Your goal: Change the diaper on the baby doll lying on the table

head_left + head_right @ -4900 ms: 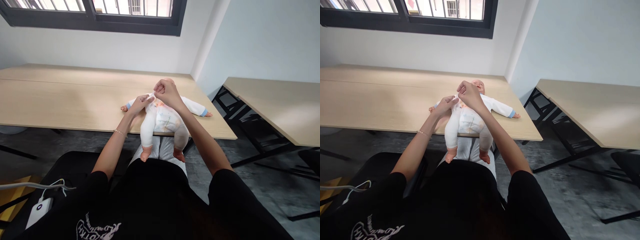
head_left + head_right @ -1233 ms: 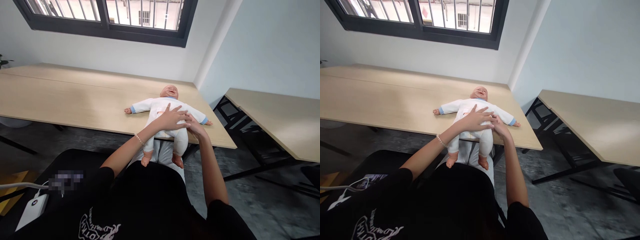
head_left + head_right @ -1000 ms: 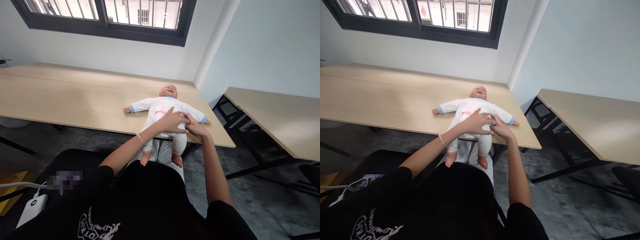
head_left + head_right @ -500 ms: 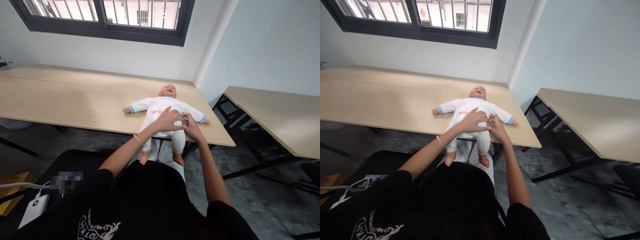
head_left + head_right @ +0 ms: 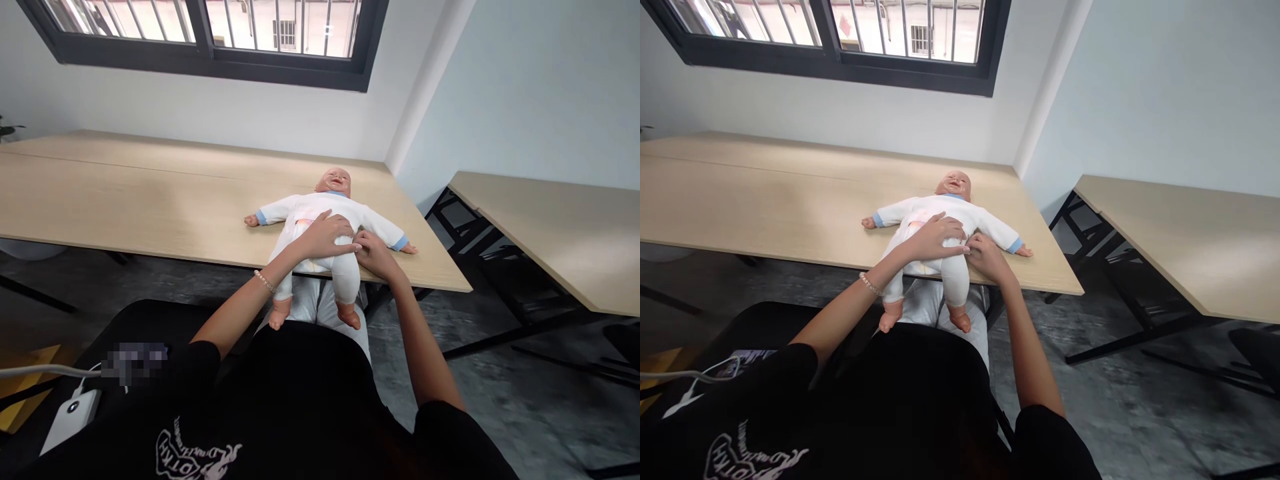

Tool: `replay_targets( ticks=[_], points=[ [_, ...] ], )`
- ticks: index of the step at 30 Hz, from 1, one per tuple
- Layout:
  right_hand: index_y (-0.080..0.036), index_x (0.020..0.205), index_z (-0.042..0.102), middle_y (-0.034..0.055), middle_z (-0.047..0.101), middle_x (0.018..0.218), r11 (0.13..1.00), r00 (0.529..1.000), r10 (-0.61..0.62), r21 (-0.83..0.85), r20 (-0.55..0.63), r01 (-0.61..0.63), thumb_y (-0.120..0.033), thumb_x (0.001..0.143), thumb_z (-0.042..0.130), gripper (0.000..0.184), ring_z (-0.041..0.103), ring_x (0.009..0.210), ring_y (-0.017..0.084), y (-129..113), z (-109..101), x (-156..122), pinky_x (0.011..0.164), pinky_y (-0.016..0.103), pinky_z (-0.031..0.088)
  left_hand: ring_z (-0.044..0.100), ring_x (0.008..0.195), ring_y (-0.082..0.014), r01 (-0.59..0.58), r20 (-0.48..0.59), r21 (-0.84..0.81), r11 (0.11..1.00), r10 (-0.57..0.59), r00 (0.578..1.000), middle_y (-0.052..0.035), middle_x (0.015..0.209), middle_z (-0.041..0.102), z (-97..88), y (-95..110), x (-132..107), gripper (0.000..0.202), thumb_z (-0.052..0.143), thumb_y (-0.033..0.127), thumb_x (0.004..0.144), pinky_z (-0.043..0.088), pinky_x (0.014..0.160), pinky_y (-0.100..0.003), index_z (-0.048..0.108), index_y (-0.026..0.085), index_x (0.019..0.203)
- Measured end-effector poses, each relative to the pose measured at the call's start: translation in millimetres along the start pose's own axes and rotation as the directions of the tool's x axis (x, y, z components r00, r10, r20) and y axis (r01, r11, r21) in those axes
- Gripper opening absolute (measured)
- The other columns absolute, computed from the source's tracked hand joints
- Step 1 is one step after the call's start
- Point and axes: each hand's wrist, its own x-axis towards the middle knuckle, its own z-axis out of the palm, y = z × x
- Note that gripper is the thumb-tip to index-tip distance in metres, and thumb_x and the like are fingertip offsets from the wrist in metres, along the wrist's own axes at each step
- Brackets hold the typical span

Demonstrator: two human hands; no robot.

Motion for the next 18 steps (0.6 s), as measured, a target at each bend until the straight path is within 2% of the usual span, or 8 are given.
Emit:
replay_targets(
  ticks=[4,8,13,18],
  points=[
    [-0.022,0.073,0.063,0.0062,0.067,0.081,0.997,0.997,0.074,0.036,-0.023,-0.073,-0.039,0.088,0.057,0.023,0.06,0.078,0.024,-6,-1,0,0.076,0.038,0.049,0.06,0.122,-0.0265,-0.002,-0.008,-0.003,1.0,0.002,1.0,-0.0064,0.118,0.072,-0.3,-2,1,0.042,0.049,0.055,0.1,0.024,0.122,-0.052,0.071,0.019,0.099],
    [-0.023,0.082,0.07,0.005,0.073,0.089,0.987,0.983,0.137,0.102,-0.121,-0.125,-0.046,0.086,0.065,0.024,0.065,0.087,0.026,-5,-4,-4,0.084,0.04,0.052,0.061,0.119,-0.024,-0.002,-0.043,-0.022,1.0,0.001,0.999,-0.0044,0.116,0.073,-8.0,-9,-1,0.042,0.047,0.055,0.1,0.035,0.114,-0.045,0.071,0.021,0.1],
    [-0.022,0.085,0.073,0.0055,0.075,0.093,0.977,0.961,0.172,0.166,-0.217,-0.137,-0.047,0.086,0.069,0.025,0.069,0.091,0.026,0,-15,-5,0.088,0.042,0.053,0.061,0.114,-0.0252,0.002,-0.075,-0.055,0.999,-0.006,0.997,-0.0053,0.114,0.074,-19.1,-14,-7,0.043,0.046,0.054,0.101,0.039,0.111,-0.045,0.072,0.02,0.097],
    [-0.024,0.086,0.073,0.0046,0.076,0.099,0.983,0.959,0.13,0.161,-0.253,-0.09,-0.043,0.086,0.068,0.02,0.069,0.1,0.028,-17,-36,1,0.097,0.045,0.053,0.062,0.112,-0.0259,0.009,-0.102,-0.091,0.996,-0.019,0.995,-0.0047,0.111,0.074,-23.2,-13,-8,0.043,0.047,0.058,0.098,0.042,0.111,-0.046,0.073,0.023,0.094]
  ],
)
